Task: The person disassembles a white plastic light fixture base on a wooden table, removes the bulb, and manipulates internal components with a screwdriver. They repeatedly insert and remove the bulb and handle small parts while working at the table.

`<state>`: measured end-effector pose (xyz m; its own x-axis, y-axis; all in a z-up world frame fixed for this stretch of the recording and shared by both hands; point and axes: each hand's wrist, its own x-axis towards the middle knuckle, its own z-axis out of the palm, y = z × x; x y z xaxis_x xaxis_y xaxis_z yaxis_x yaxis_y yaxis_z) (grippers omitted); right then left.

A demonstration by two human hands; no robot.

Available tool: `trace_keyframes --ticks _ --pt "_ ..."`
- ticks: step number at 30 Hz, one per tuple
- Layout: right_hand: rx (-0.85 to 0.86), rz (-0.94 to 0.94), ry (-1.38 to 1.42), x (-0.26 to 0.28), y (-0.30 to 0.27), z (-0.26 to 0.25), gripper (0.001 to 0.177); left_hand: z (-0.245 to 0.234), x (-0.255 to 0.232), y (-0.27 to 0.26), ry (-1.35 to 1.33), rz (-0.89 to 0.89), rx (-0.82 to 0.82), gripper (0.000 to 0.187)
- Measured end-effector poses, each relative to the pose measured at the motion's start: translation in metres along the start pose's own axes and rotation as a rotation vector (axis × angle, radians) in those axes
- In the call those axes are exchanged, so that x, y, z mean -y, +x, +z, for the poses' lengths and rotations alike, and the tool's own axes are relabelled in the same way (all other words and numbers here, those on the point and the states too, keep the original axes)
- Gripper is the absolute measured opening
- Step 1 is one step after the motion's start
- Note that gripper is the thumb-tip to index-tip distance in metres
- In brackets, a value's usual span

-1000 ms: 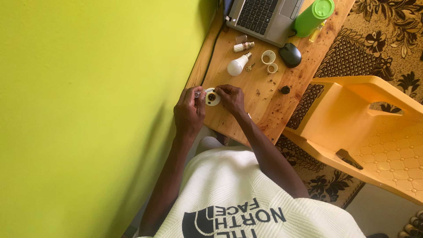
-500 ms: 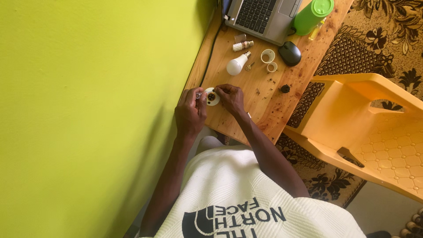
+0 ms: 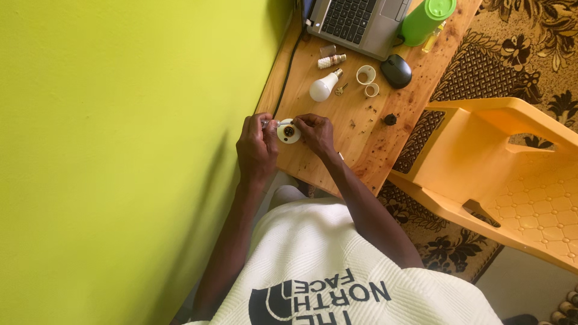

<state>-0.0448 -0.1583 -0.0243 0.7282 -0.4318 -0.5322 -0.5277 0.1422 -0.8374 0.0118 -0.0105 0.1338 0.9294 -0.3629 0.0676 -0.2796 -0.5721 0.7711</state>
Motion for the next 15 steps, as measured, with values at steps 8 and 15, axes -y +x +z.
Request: trace_keyframes --ticks 8,15 --pt "-0.001 0.017 -0.017 0.0006 0.0006 0.0006 0.029 -0.0005 -0.0007 -0.0019 0.024 0.013 0.02 0.023" --pt "-0.005 -0.001 -0.001 -0.003 0.0022 0.0025 0.028 0.0 -0.0051 -0.0061 0.021 0.002 0.033 0.024"
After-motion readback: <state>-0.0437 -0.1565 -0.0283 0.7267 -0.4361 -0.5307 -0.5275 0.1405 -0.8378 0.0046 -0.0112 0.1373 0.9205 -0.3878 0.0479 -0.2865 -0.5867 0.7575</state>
